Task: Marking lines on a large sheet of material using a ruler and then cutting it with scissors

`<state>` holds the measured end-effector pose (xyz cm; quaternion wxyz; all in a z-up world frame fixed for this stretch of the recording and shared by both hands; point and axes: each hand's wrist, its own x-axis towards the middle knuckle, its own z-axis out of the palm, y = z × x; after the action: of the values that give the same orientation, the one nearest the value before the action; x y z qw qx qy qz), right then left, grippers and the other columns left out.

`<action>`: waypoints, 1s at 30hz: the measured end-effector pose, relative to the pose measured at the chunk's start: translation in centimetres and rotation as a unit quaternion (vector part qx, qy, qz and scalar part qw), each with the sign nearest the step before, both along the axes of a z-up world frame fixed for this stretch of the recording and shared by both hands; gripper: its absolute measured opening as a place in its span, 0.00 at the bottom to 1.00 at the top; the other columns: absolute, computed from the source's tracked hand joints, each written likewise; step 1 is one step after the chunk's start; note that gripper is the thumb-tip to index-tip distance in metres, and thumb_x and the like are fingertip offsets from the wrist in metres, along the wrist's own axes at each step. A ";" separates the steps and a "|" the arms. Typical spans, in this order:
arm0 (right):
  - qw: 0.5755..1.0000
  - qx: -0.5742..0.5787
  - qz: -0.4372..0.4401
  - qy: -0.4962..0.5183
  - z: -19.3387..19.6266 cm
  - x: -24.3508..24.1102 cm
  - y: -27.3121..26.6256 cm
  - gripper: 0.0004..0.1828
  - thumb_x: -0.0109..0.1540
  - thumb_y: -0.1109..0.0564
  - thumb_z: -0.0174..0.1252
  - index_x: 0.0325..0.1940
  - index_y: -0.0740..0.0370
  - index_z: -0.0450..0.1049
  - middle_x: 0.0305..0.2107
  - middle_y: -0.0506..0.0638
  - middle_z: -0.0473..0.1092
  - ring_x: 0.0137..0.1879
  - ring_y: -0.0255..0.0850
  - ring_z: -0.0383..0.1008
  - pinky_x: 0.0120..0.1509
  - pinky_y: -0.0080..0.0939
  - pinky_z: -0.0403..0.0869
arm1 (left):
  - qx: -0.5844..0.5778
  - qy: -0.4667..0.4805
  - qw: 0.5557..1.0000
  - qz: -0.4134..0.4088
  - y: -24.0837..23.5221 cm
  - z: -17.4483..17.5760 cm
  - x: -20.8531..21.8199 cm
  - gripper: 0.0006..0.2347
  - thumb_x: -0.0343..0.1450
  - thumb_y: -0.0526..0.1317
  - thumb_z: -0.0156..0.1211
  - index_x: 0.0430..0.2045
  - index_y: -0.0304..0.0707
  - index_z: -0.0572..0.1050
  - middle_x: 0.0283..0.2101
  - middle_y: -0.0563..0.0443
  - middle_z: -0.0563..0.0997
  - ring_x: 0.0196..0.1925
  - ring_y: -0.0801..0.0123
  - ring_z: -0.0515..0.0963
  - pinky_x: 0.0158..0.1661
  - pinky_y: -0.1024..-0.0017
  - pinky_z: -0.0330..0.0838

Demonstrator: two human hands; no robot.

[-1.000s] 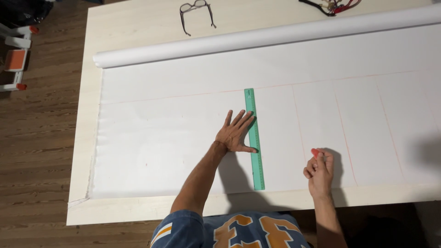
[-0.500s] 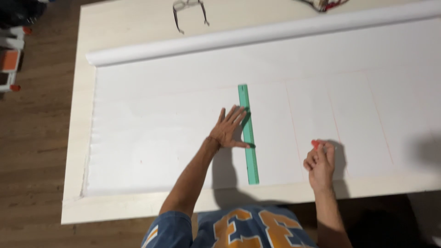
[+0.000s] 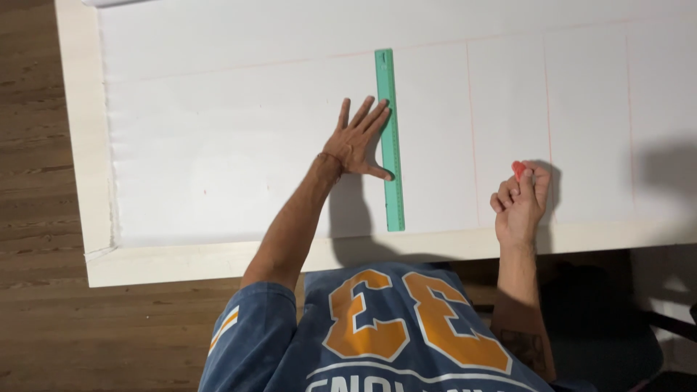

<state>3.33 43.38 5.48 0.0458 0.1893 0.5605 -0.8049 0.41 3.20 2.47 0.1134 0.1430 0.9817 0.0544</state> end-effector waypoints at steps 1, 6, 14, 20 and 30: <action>1.000 0.001 0.000 -0.003 -0.3 0.1 0.2 0.05 0.87 0.43 0.49 0.66 0.36 0.68 0.28 0.37 0.48 0.24 0.31 0.53 0.26 0.32 0.61 | 0.001 -0.003 1.000 0.000 0.1 -0.2 0.1 0.71 0.55 0.99 0.40 0.92 0.58 0.41 0.95 0.63 0.44 0.95 0.58 0.40 0.90 0.38 0.25; 1.000 0.005 -0.003 -0.002 -1.5 -0.1 0.8 0.05 0.87 0.43 0.49 0.67 0.36 0.68 0.28 0.37 0.48 0.24 0.32 0.53 0.27 0.33 0.61 | -0.009 0.014 1.000 0.002 0.2 -0.2 0.2 0.71 0.54 0.99 0.34 0.92 0.57 0.42 0.95 0.64 0.43 0.95 0.61 0.39 0.90 0.41 0.22; 1.000 0.009 0.003 -0.005 -1.4 0.0 0.5 0.05 0.87 0.43 0.49 0.66 0.37 0.69 0.28 0.36 0.48 0.25 0.31 0.53 0.28 0.33 0.61 | -0.004 0.003 1.000 0.003 0.4 -0.2 0.0 0.72 0.53 1.00 0.31 0.92 0.56 0.42 0.95 0.62 0.42 0.95 0.62 0.36 0.89 0.41 0.16; 1.000 0.008 0.001 -0.009 -1.6 -0.2 0.6 0.06 0.87 0.43 0.49 0.66 0.37 0.69 0.28 0.37 0.49 0.25 0.31 0.52 0.27 0.32 0.60 | -0.010 -0.005 1.000 0.002 0.5 -0.3 -0.1 0.72 0.53 1.00 0.32 0.92 0.56 0.42 0.95 0.62 0.41 0.95 0.62 0.34 0.89 0.40 0.15; 0.999 0.052 0.015 0.006 6.3 -5.1 -3.0 0.00 0.83 0.47 0.55 0.58 0.37 0.70 0.43 0.40 0.73 0.25 0.26 0.56 0.24 0.27 0.52 | 0.023 0.005 0.998 -0.051 0.2 -0.2 -0.5 0.73 0.59 0.96 0.44 0.92 0.38 0.40 0.94 0.48 0.37 0.95 0.48 0.32 0.83 0.25 0.19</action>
<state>-1.76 40.42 11.80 0.0447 0.1785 0.6047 -0.7749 -0.08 3.37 2.30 0.1077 0.1962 0.9721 0.0700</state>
